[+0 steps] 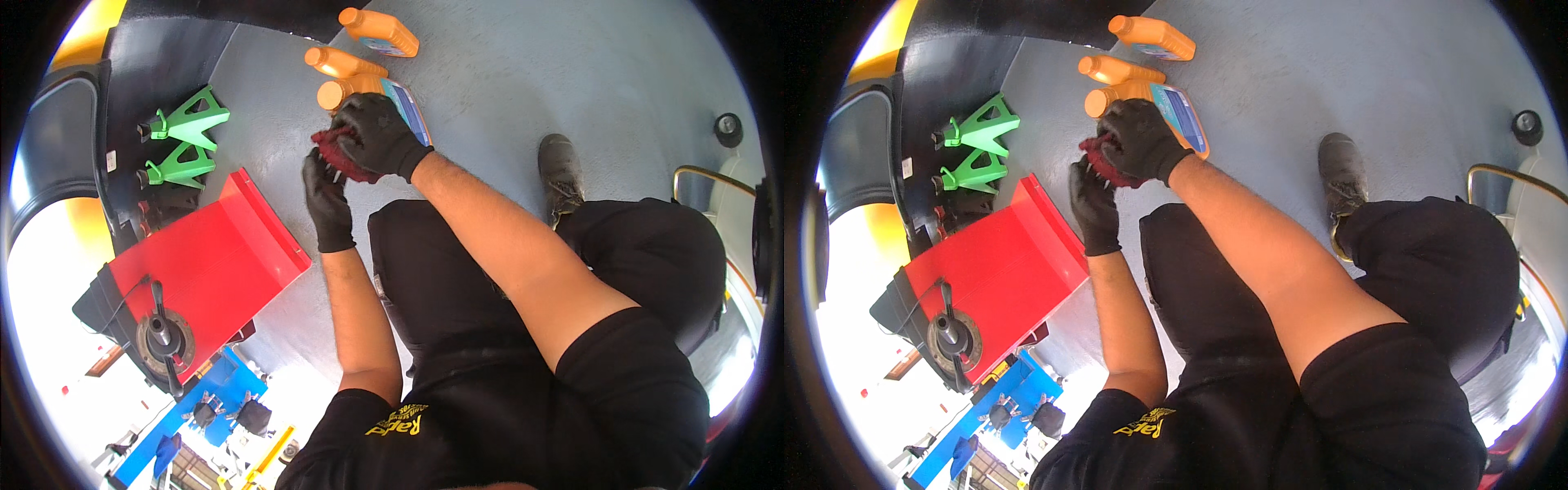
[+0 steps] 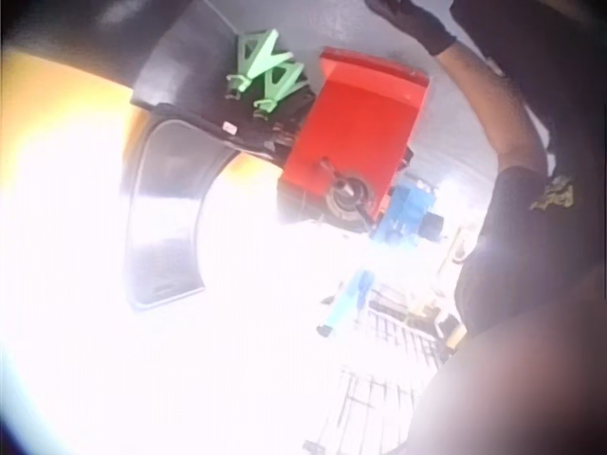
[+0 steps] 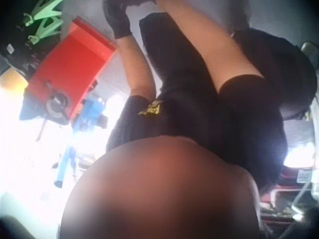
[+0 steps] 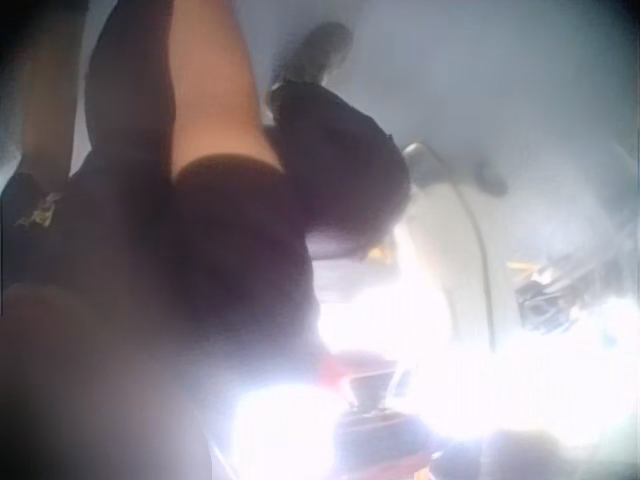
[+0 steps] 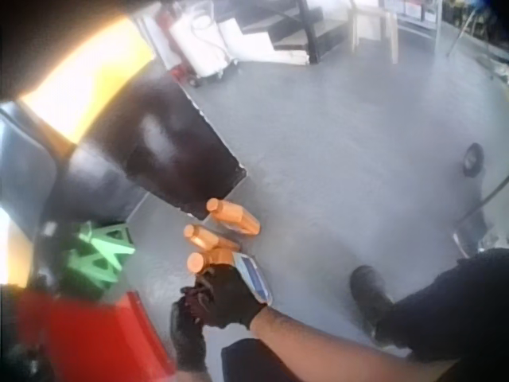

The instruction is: The person kneels on the floor and uses a pump nozzle to fill several orange plastic bottles with a dark liquid. After filling, the person wipes the bottles and the floor with a cloth, then places the filled bottles together.

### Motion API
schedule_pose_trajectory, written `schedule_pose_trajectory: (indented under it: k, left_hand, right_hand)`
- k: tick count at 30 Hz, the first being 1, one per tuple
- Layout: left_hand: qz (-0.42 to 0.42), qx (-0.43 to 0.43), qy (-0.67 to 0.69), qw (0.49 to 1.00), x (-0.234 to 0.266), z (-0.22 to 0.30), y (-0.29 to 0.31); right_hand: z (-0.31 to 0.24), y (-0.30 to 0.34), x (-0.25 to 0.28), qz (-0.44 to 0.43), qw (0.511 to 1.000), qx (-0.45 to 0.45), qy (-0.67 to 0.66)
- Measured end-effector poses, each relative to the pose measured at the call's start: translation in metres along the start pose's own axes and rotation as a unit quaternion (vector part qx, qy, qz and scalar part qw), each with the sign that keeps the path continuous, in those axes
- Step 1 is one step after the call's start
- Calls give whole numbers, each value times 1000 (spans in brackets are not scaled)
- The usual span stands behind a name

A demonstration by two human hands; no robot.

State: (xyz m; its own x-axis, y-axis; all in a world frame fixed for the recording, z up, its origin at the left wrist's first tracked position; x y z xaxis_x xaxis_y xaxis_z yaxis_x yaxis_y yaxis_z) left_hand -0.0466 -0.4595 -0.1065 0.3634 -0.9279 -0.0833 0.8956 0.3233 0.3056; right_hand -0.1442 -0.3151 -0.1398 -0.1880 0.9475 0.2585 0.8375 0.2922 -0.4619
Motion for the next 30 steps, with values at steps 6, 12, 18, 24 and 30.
schedule_pose_trajectory:
  k: [6, 12, 18, 24, 30]
  left_hand:
    - [-78, 52, -212, 973, -38, 12, 5]
    - [-55, 21, -293, 954, -70, 12, -9]
    - [91, 32, -482, 871, -74, 13, -6]
    - [176, 61, -437, 880, -85, 6, 4]
    - [230, 68, -458, 856, -65, 13, -14]
  right_hand:
    - [26, -22, 9, 107, 941, -277, -160]
    - [2, -68, -14, -61, 987, -137, 55]
    - [4, -95, -23, -223, 969, -28, 105]
    - [24, -115, -43, -386, 891, -156, -180]
    - [46, -123, -6, -44, 894, -265, -358]
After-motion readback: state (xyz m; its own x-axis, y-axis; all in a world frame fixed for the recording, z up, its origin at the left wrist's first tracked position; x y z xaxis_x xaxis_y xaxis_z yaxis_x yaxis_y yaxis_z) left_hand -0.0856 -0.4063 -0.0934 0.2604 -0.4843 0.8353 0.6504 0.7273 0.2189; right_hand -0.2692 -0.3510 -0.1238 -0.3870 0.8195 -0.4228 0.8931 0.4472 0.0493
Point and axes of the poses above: each hand's wrist, its own y-axis away from the middle knuckle, its own x-axis out of the back of the hand, z = x × y, the point moved 2 cm from there along -y, towards the middle knuckle, and after that the axes turned 7 degrees about -z, right-handed, at the moved point
